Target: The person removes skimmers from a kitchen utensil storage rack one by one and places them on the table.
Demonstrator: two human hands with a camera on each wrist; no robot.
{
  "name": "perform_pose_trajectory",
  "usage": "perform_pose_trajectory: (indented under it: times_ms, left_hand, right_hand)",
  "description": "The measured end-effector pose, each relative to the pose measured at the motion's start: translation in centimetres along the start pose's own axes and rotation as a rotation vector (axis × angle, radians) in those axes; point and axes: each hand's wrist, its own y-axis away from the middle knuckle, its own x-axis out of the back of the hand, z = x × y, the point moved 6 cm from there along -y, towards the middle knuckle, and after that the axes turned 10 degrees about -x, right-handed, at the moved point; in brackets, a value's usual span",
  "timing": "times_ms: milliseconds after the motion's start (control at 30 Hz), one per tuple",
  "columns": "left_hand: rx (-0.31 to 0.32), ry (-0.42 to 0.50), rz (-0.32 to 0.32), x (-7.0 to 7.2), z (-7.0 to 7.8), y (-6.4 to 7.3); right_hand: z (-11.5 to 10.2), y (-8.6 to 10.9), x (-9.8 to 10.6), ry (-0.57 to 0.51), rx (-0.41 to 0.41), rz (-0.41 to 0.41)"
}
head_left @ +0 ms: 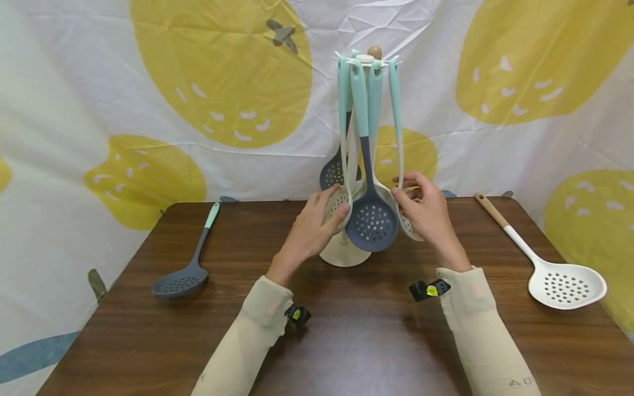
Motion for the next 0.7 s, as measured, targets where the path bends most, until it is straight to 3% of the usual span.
perform_pose_trajectory:
  times_ms: [500, 700]
  left_hand:
    - [0.01, 0.001, -0.017, 0.1, -0.3, -0.1]
    - [0.016, 0.013, -0.024, 0.0, -0.3, -0.1]
  right_hand:
    - [-0.7, 0.3, 3.8, -0.027, 0.068, 0.148]
    - [-0.9, 0.7, 5.8, -0.053, 0.068, 0.167]
